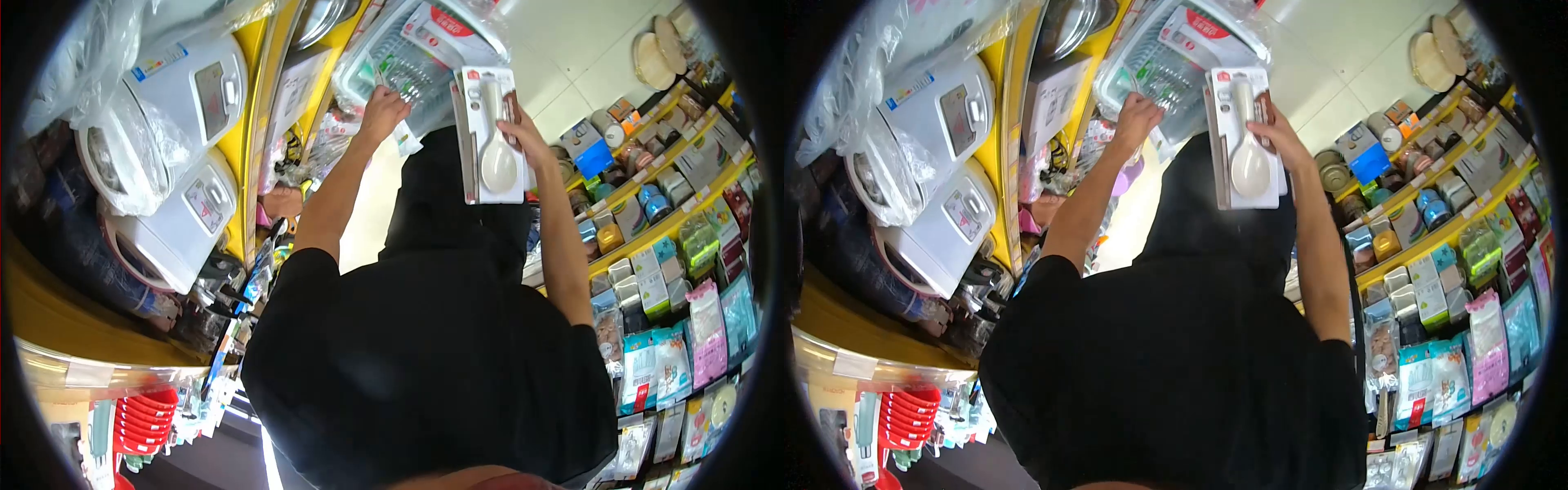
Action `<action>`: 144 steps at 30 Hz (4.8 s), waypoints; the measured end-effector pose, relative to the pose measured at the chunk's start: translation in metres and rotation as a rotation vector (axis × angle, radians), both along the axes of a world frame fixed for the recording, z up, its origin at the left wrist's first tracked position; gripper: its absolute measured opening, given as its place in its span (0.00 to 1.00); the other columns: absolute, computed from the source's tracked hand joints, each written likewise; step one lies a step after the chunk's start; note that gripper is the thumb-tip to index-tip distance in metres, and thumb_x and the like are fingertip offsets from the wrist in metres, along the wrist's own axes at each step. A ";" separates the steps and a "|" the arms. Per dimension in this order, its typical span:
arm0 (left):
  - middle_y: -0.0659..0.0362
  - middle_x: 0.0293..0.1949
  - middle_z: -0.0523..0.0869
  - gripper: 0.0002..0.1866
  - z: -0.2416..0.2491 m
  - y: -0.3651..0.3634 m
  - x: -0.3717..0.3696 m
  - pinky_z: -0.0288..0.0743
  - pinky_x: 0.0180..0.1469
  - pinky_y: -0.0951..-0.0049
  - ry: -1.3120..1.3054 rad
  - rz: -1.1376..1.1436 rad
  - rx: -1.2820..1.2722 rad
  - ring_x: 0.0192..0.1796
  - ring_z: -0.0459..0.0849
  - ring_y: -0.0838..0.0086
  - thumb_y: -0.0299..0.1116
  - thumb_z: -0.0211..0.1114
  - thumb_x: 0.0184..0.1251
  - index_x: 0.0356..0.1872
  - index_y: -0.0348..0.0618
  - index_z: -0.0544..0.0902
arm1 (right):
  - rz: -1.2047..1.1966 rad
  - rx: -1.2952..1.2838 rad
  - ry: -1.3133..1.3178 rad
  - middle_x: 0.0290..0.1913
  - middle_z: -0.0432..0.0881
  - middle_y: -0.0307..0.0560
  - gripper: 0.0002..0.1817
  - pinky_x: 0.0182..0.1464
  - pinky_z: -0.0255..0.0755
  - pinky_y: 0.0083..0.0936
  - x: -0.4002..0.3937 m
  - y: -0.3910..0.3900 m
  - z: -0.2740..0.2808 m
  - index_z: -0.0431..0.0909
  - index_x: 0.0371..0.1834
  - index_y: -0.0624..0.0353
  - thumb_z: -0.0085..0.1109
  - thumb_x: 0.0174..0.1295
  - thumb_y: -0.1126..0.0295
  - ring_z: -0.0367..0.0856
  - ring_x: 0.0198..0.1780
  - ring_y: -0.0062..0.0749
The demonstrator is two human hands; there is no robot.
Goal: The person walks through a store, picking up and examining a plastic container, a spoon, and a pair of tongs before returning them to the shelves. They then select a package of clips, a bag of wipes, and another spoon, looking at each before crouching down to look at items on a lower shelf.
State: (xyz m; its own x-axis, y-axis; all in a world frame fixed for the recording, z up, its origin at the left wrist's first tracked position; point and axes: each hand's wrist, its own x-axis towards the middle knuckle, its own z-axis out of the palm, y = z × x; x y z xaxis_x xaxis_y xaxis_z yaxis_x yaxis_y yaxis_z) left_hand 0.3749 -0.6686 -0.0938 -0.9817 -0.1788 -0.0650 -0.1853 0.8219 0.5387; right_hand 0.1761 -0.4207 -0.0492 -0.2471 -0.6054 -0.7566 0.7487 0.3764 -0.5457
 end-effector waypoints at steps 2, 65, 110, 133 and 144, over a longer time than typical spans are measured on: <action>0.59 0.22 0.74 0.09 0.012 -0.005 0.012 0.67 0.36 0.68 0.001 0.008 0.038 0.33 0.70 0.63 0.31 0.64 0.48 0.15 0.41 0.75 | 0.087 -0.039 0.038 0.47 0.72 0.45 0.39 0.51 0.64 0.21 0.005 -0.023 -0.020 0.57 0.59 0.66 0.65 0.44 0.65 0.71 0.47 0.27; 0.58 0.33 0.82 0.09 -0.067 0.054 -0.082 0.67 0.44 0.51 -0.274 -0.543 -0.359 0.47 0.74 0.63 0.30 0.55 0.50 0.30 0.44 0.82 | -0.394 0.494 0.094 0.38 0.79 0.48 0.14 0.33 0.71 0.20 0.066 0.226 -0.080 0.67 0.47 0.62 0.47 0.59 0.68 0.79 0.35 0.28; 0.54 0.26 0.79 0.12 -0.088 0.185 -0.596 0.70 0.24 0.65 -0.996 0.127 0.655 0.24 0.77 0.67 0.34 0.51 0.56 0.34 0.36 0.75 | -0.716 0.841 0.034 0.30 0.81 0.50 0.11 0.34 0.71 0.36 -0.265 0.424 -0.068 0.79 0.30 0.58 0.51 0.53 0.64 0.79 0.31 0.44; 0.56 0.25 0.81 0.12 -0.054 0.384 -1.013 0.73 0.26 0.70 -0.806 -0.718 0.424 0.28 0.79 0.72 0.37 0.58 0.54 0.34 0.38 0.78 | -1.473 0.487 0.886 0.32 0.78 0.40 0.13 0.37 0.69 0.20 -0.501 0.475 0.118 0.72 0.42 0.61 0.51 0.54 0.68 0.75 0.34 0.21; 0.53 0.31 0.80 0.11 0.012 0.482 -1.076 0.75 0.29 0.68 -1.067 -0.694 0.437 0.31 0.80 0.66 0.35 0.57 0.55 0.37 0.42 0.75 | -1.677 0.803 0.908 0.26 0.76 0.41 0.10 0.32 0.68 0.20 -0.564 0.484 0.222 0.74 0.35 0.64 0.52 0.54 0.70 0.72 0.29 0.20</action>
